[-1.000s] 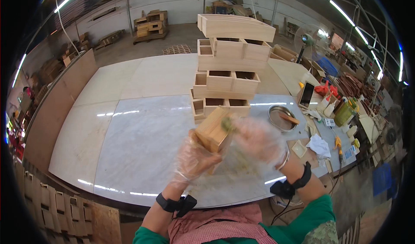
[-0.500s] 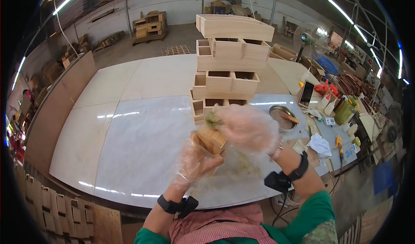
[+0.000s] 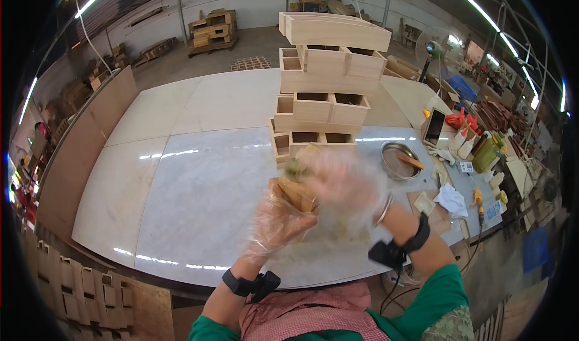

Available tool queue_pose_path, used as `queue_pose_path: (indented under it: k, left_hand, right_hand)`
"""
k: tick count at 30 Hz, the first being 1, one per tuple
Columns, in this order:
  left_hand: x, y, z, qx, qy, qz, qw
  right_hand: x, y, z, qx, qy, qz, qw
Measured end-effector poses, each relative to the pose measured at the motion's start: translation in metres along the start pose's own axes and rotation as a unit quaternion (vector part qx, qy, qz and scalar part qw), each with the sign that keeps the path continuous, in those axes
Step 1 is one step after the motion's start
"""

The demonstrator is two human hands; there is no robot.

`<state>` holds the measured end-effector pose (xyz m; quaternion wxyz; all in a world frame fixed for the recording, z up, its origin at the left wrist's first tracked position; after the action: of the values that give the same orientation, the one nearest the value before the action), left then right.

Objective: Waxing and polishing wooden box components at a workbench.

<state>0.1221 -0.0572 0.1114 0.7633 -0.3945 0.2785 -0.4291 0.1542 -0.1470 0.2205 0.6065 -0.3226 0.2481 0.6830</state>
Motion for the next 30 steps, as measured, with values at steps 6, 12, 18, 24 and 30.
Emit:
queue_pose_path:
  k: [6,12,18,24,30]
  left_hand:
    - [0.011,-0.006,0.000,0.016,0.064,0.248,0.966]
    - [-0.008,0.023,-0.009,-0.122,-0.009,0.059,0.991]
    - [-0.017,0.094,-0.053,-0.282,-0.150,-0.185,0.929]
    - [0.032,0.119,-0.143,-0.490,-0.099,-0.218,0.838]
    - [0.021,0.098,-0.183,-0.505,0.269,-0.016,0.820]
  right_hand:
    - [-0.002,0.026,-0.048,0.230,0.071,-0.024,0.970]
    - [-0.003,0.019,-0.127,0.262,-0.021,0.151,0.953]
    - [0.023,-0.047,-0.222,0.548,-0.014,0.218,0.808]
    - [0.052,-0.055,-0.239,0.557,0.066,0.094,0.823]
    - [0.075,-0.065,-0.293,0.516,0.113,0.035,0.849]
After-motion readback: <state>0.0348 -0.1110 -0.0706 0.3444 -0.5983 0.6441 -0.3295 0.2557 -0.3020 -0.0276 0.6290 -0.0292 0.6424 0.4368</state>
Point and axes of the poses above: each hand's wrist, its own z-axis towards the middle knuckle, its own x-axis out of the palm, y = z × x, the point moved 10 cm from there along z, towards the middle knuckle, and after that the axes turned 2 degrees about -z, right-handed, at the moved point
